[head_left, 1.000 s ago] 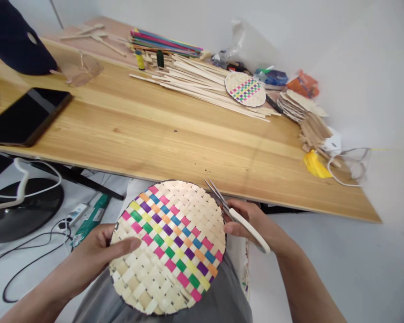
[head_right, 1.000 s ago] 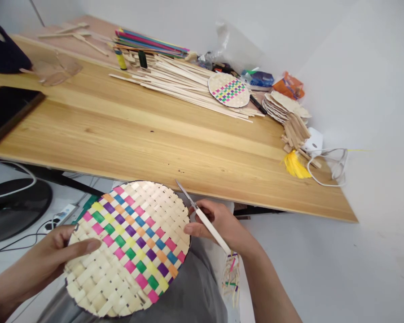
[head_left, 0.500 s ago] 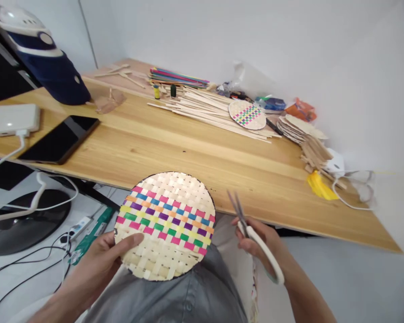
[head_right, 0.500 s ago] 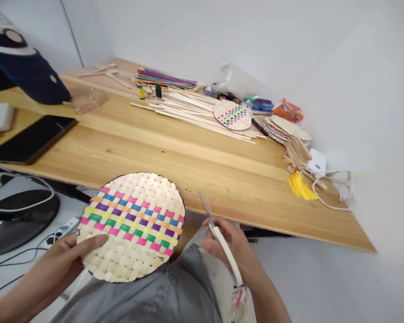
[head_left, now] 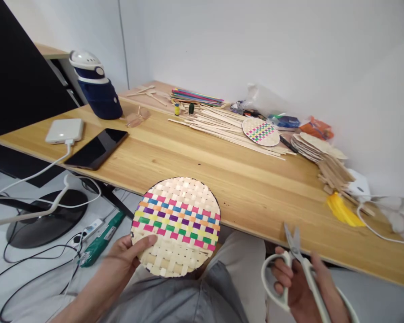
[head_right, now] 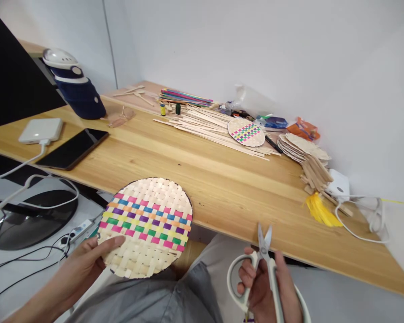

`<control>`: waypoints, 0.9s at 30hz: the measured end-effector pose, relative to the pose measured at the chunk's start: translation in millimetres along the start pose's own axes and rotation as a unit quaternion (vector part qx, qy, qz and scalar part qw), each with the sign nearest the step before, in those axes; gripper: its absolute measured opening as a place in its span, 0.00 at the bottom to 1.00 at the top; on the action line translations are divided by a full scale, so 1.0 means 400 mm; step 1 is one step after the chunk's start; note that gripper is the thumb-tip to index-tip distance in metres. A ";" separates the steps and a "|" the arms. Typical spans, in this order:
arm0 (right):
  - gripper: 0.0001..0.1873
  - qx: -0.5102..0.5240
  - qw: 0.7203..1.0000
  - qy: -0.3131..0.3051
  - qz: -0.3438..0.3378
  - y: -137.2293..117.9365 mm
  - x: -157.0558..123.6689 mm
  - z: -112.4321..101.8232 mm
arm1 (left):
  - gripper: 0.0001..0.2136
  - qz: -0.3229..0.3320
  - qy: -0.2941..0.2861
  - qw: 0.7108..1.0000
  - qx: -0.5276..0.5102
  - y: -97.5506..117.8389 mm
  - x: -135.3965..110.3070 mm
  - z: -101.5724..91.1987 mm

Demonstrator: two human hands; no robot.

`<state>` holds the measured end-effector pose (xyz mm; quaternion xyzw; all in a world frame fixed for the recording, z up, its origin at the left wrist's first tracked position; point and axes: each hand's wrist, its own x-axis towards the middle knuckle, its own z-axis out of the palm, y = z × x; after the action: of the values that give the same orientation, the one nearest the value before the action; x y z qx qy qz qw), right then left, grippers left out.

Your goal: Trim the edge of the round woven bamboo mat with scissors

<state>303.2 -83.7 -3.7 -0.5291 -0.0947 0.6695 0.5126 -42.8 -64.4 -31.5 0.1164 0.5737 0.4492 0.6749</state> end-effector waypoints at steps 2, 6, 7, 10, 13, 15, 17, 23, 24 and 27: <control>0.28 0.007 1.000 -0.004 0.022 0.014 0.010 -0.014 | 0.17 0.001 0.002 1.000 0.001 0.000 0.000 0.000; 0.26 0.045 0.999 -0.008 -0.010 0.016 0.019 -0.041 | 0.17 0.005 -0.011 1.000 0.008 0.000 0.001 -0.004; 0.24 0.048 0.999 -0.007 -0.010 0.015 0.021 -0.045 | 0.17 0.008 -0.010 1.000 0.010 0.000 0.002 -0.004; 0.19 0.049 0.999 -0.012 0.000 0.017 0.026 -0.047 | 0.18 0.013 -0.012 1.000 0.013 -0.003 0.005 -0.003; 0.20 0.045 0.999 -0.025 0.005 0.022 0.030 -0.036 | 0.17 0.015 -0.017 1.000 0.003 -0.006 0.007 -0.001; 0.20 0.040 0.999 -0.024 0.000 0.025 0.032 -0.025 | 0.16 0.017 -0.015 1.000 -0.002 -0.006 0.006 -0.001; 0.19 0.035 0.999 -0.025 -0.006 0.027 0.033 -0.014 | 0.16 0.018 -0.004 1.000 -0.001 -0.004 0.005 -0.002; 0.19 0.022 0.999 -0.034 -0.026 0.032 0.023 0.003 | 0.13 0.026 0.026 0.999 -0.005 0.028 0.009 -0.013; 0.19 0.021 0.999 -0.036 -0.030 0.034 0.021 0.005 | 0.12 0.035 0.037 0.999 -0.010 0.042 0.012 -0.014; 0.20 0.023 0.998 -0.034 -0.046 0.038 0.020 0.011 | 0.06 0.081 0.080 0.993 -0.036 0.100 0.024 -0.004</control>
<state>291.3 -82.5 -16.7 -0.4895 -0.1211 0.6649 0.5511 -63.8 -34.9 -11.5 0.1019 0.5980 0.5307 0.5919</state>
